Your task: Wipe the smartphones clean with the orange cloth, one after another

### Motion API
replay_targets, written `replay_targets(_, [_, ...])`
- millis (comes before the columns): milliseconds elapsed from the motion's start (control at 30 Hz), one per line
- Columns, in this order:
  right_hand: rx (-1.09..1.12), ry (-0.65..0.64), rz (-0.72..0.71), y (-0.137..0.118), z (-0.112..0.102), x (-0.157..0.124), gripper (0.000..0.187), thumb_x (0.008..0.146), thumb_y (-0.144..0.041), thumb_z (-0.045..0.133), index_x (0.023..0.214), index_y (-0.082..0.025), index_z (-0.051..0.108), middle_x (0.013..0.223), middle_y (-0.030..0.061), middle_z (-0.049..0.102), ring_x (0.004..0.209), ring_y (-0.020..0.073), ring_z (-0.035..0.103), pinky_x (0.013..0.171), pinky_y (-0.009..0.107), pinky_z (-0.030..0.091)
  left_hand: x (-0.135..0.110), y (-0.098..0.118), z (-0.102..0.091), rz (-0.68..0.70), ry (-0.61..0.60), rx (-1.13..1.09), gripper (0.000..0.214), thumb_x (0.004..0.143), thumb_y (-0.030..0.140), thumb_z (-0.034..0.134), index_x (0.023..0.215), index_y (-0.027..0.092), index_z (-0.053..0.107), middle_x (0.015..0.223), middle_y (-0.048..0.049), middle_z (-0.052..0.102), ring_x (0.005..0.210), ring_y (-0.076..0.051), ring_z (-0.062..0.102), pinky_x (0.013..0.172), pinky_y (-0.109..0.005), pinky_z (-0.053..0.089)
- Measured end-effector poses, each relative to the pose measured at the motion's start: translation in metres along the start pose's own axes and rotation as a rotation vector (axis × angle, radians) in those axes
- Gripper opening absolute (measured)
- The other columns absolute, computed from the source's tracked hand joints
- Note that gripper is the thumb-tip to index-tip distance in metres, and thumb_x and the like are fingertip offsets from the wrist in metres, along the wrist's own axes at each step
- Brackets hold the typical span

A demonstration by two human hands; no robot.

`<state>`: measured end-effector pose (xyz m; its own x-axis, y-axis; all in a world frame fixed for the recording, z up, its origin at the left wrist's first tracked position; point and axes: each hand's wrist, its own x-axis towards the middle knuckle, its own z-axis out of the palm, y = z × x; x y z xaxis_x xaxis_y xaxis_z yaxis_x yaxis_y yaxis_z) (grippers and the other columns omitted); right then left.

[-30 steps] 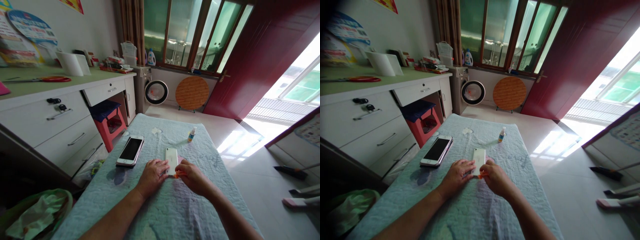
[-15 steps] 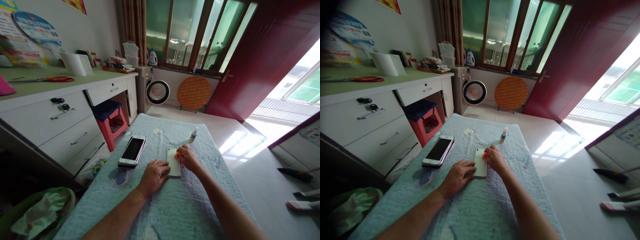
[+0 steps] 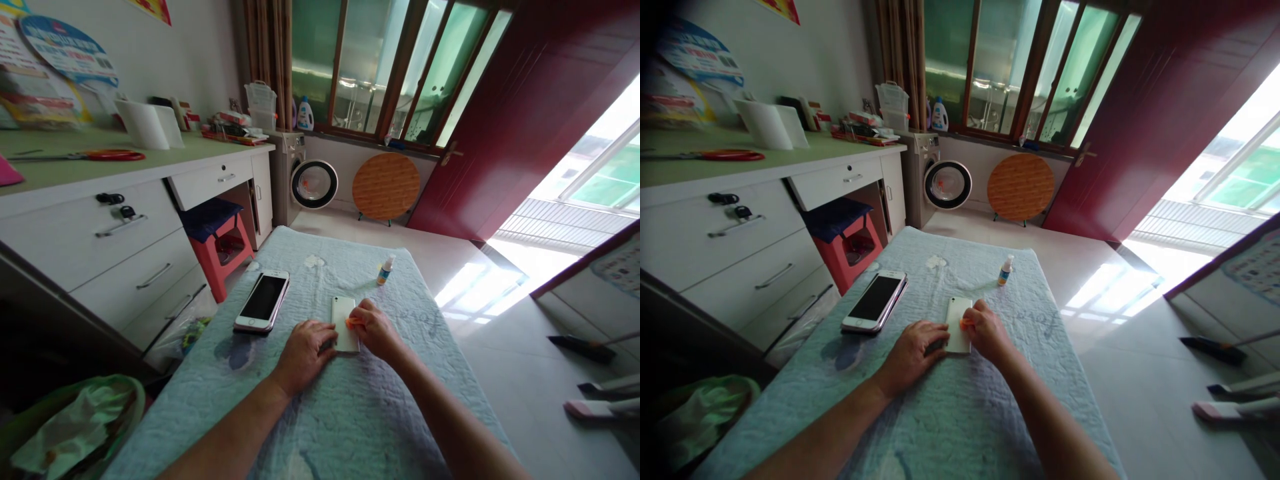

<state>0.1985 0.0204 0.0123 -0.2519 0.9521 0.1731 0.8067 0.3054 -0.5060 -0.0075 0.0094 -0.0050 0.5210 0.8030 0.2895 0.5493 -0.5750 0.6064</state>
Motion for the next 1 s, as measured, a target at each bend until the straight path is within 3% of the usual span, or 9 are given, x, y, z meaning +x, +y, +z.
replay_targets(200, [0.113, -0.064, -0.057, -0.023, -0.004, -0.039, 0.014, 0.074, -0.007, 0.054, 0.077, -0.019, 0.060, 0.090, 0.0032, 0.048, 0.080, 0.0131, 0.051, 0.071, 0.022, 0.042, -0.002, -0.002, 0.003, 0.009, 0.025, -0.006, 0.026, 0.082, 0.035, 0.067, 0.106, 0.025, 0.067, 0.117, -0.0047, 0.067, 0.108, -0.024, 0.058, 0.097, -0.041, 0.041])
replay_targets(367, [0.117, -0.065, -0.027, -0.031, -0.003, -0.048, 0.004, 0.077, -0.015, 0.059, 0.078, -0.019, 0.059, 0.093, 0.0040, 0.048, 0.078, 0.0134, 0.050, 0.072, 0.025, 0.044, -0.002, -0.002, 0.004, 0.001, 0.034, -0.003, 0.023, 0.082, 0.032, 0.067, 0.104, 0.025, 0.068, 0.117, -0.0041, 0.067, 0.109, -0.024, 0.058, 0.097, -0.042, 0.041])
replay_targets(767, [0.014, 0.032, 0.016, 0.000, 0.003, 0.004, 0.011, 0.085, -0.020, 0.055, 0.077, -0.018, 0.063, 0.086, 0.0011, 0.049, 0.075, 0.0112, 0.051, 0.070, 0.022, 0.039, -0.001, -0.001, 0.001, -0.003, 0.001, 0.006, 0.026, 0.083, 0.039, 0.065, 0.105, 0.026, 0.069, 0.117, -0.0055, 0.067, 0.107, -0.026, 0.058, 0.095, -0.043, 0.041])
replay_targets(1000, [-0.164, 0.130, 0.197, 0.008, 0.010, 0.040, 0.014, 0.086, -0.022, 0.052, 0.081, -0.017, 0.063, 0.083, 0.0021, 0.051, 0.072, 0.0121, 0.048, 0.067, 0.022, 0.035, 0.000, -0.001, 0.001, -0.013, 0.003, 0.004, 0.025, 0.079, 0.028, 0.070, 0.104, 0.026, 0.069, 0.115, -0.0034, 0.068, 0.104, -0.024, 0.059, 0.093, -0.041, 0.042])
